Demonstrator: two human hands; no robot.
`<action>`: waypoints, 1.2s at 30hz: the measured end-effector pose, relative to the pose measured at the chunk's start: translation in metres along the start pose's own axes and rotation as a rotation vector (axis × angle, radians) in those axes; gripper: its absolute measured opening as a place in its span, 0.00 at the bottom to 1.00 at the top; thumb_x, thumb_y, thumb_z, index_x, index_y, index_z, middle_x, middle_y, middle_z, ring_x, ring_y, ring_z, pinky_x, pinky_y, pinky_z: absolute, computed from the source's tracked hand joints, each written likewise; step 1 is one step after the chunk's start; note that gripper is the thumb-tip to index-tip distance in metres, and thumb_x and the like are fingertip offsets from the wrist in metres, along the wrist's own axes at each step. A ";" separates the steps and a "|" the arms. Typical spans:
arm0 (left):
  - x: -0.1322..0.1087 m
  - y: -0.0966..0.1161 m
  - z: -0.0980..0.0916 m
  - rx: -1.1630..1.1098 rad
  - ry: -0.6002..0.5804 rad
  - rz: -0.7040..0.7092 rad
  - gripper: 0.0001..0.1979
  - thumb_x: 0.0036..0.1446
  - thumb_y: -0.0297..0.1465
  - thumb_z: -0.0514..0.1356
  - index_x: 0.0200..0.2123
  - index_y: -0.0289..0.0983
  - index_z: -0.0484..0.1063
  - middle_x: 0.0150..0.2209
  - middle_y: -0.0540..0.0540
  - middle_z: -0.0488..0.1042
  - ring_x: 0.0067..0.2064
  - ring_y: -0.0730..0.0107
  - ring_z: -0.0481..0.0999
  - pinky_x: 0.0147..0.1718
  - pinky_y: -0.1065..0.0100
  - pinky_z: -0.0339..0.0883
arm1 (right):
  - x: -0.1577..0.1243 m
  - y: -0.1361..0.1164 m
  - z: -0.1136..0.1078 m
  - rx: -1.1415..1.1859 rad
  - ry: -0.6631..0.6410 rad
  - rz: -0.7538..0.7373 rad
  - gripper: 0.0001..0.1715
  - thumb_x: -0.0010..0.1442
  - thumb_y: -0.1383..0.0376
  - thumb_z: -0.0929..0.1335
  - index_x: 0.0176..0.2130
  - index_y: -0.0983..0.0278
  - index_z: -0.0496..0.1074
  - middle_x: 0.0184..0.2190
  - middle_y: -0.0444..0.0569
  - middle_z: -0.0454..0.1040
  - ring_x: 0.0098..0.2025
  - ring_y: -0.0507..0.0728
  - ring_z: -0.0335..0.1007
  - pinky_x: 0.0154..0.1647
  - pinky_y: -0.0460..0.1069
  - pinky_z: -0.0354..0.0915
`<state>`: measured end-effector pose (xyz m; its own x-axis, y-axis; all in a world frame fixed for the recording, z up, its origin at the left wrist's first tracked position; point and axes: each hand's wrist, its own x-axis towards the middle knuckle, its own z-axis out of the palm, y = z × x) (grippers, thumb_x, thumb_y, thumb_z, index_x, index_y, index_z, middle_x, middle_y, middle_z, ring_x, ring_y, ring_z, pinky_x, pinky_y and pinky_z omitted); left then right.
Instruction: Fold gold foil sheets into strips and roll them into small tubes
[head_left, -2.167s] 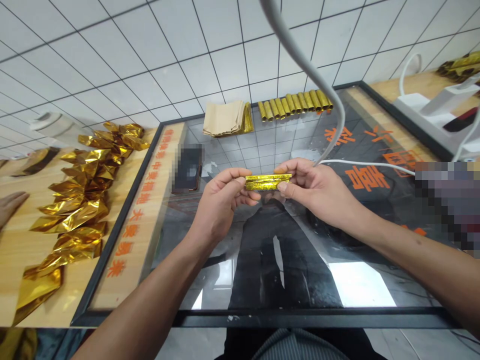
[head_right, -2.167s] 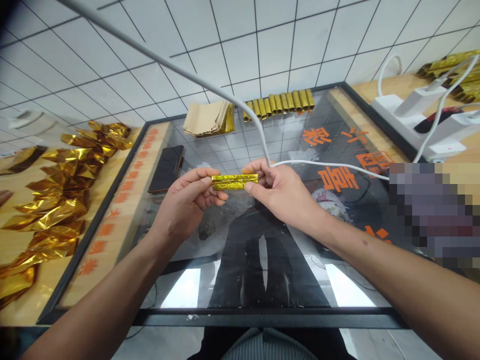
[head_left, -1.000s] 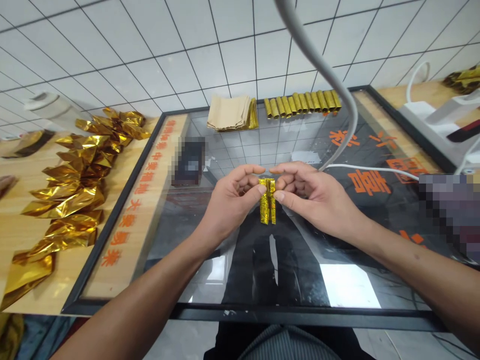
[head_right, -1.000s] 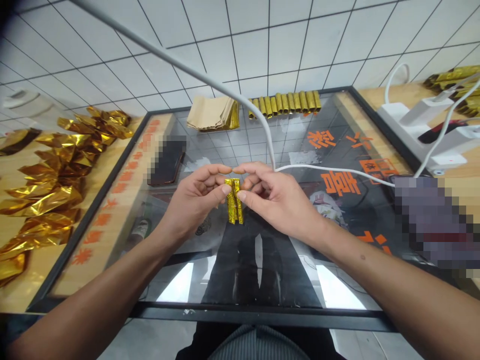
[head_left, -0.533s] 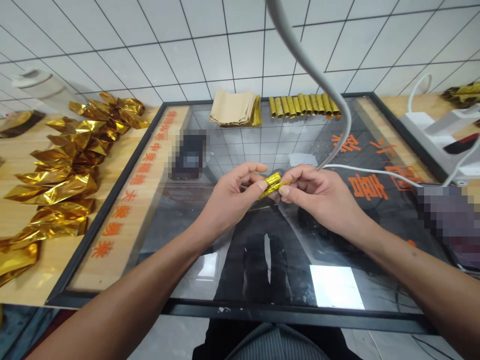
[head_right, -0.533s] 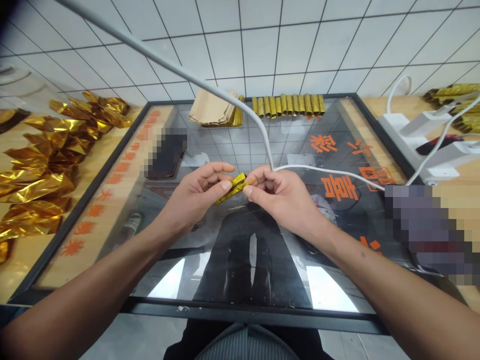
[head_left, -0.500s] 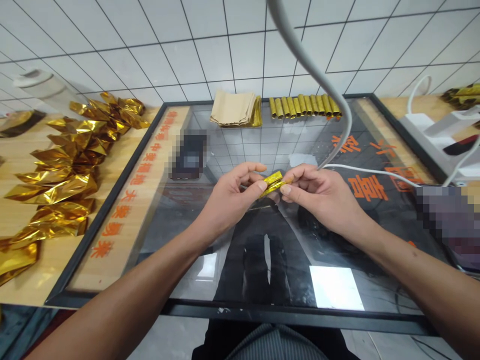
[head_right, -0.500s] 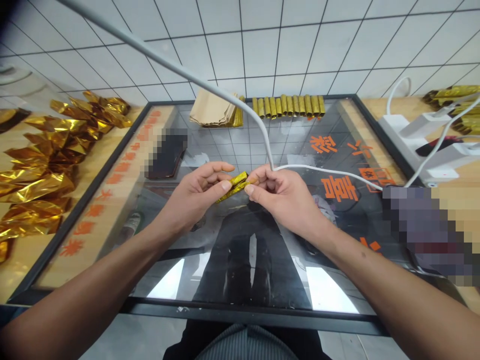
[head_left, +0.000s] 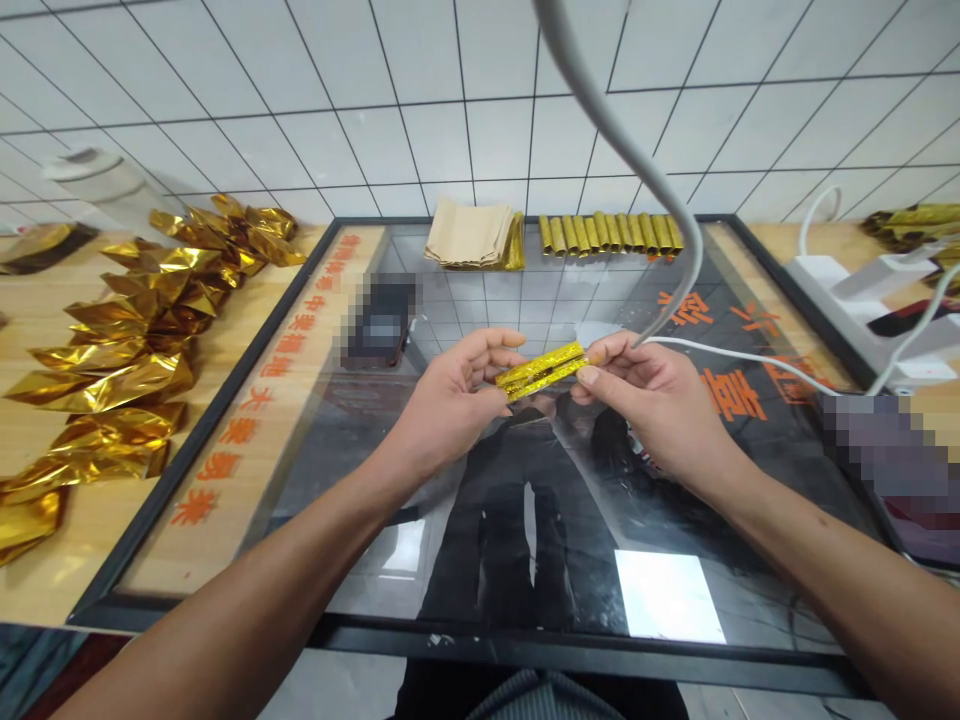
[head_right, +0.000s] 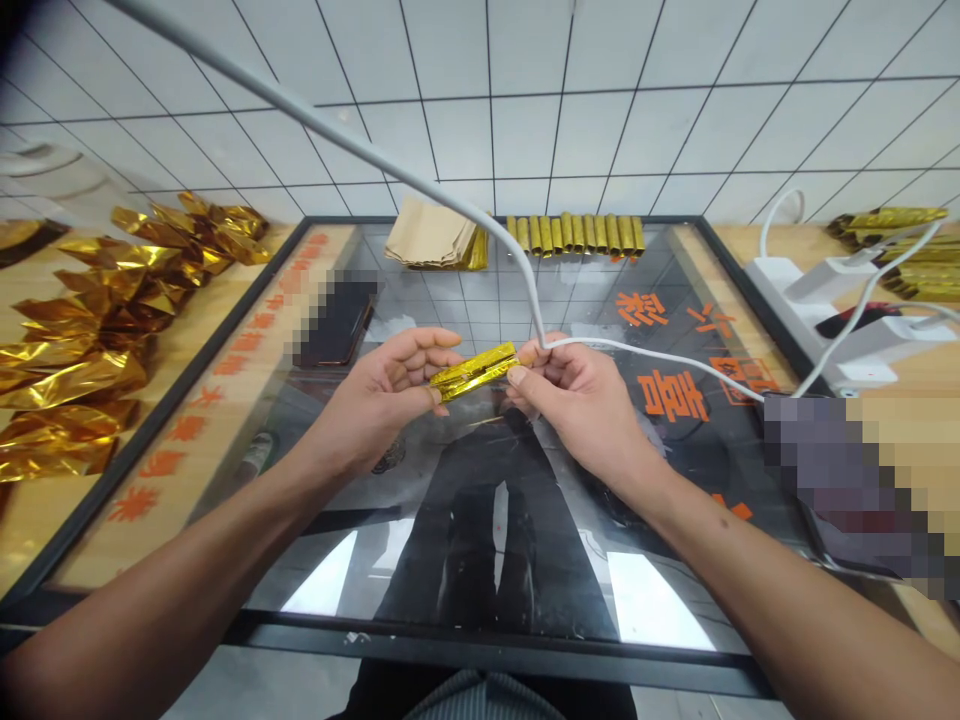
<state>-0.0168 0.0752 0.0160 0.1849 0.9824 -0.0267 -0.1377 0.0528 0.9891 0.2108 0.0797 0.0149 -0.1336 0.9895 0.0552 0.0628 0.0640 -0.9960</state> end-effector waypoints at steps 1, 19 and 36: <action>0.000 0.000 0.000 -0.007 0.003 0.000 0.25 0.48 0.19 0.67 0.50 0.40 0.80 0.46 0.45 0.81 0.44 0.66 0.82 0.33 0.73 0.76 | 0.000 0.000 0.000 -0.006 0.003 -0.001 0.14 0.61 0.56 0.80 0.38 0.59 0.77 0.29 0.45 0.80 0.31 0.55 0.79 0.34 0.50 0.77; -0.001 -0.004 -0.002 0.066 -0.074 -0.011 0.13 0.64 0.40 0.71 0.47 0.39 0.82 0.40 0.44 0.84 0.38 0.67 0.84 0.37 0.69 0.77 | 0.003 0.005 0.001 0.026 0.023 -0.062 0.22 0.59 0.49 0.81 0.39 0.61 0.77 0.30 0.44 0.78 0.29 0.54 0.74 0.31 0.50 0.73; -0.008 -0.011 0.002 0.287 -0.173 0.133 0.10 0.69 0.33 0.68 0.51 0.43 0.84 0.49 0.46 0.85 0.50 0.63 0.83 0.51 0.64 0.75 | -0.008 0.004 0.012 -0.005 -0.082 -0.150 0.19 0.62 0.65 0.78 0.52 0.60 0.77 0.36 0.42 0.75 0.33 0.52 0.70 0.37 0.49 0.70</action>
<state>-0.0146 0.0663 0.0053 0.3490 0.9311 0.1060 0.1025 -0.1504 0.9833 0.2006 0.0703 0.0095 -0.2219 0.9550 0.1966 0.0407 0.2106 -0.9767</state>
